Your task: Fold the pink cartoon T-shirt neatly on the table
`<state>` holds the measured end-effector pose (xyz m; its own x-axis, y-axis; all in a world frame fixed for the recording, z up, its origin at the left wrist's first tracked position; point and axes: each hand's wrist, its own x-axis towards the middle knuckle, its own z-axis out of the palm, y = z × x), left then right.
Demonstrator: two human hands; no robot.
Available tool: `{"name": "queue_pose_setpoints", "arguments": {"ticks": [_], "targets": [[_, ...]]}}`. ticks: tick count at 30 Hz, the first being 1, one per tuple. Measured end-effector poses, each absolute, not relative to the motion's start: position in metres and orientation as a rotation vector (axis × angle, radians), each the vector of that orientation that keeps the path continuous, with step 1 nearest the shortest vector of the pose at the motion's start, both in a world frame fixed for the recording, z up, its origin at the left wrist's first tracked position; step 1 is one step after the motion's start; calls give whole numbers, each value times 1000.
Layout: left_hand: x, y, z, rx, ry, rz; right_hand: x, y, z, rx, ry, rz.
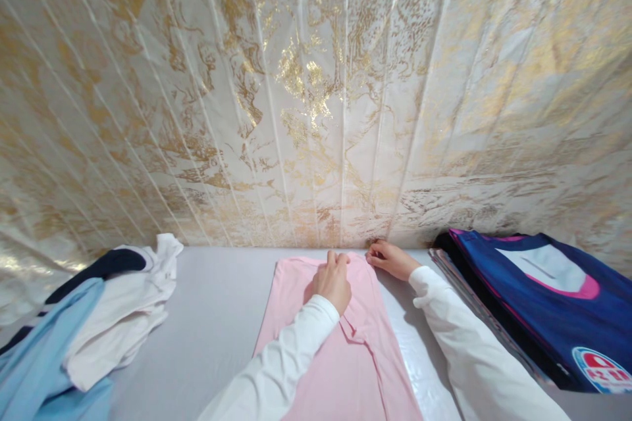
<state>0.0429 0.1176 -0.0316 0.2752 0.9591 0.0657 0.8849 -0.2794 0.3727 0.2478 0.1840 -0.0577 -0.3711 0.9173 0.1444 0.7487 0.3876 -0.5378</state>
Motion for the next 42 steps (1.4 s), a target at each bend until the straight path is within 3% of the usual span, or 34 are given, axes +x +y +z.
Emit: {"name": "queue_pose_setpoints", "arguments": {"ticks": [11, 18, 27, 42], "targets": [[27, 122, -12, 2345, 1646, 103, 244, 179, -56, -1480, -2226, 477], [8, 119, -8, 2490, 1580, 187, 229, 154, -39, -1502, -2161, 362], [-8, 116, -16, 2568, 1371, 314, 158, 28, -33, -1341, -2175, 241], [-11, 128, -27, 2471, 1453, 396, 158, 25, -56, -1374, -2152, 296]]}}
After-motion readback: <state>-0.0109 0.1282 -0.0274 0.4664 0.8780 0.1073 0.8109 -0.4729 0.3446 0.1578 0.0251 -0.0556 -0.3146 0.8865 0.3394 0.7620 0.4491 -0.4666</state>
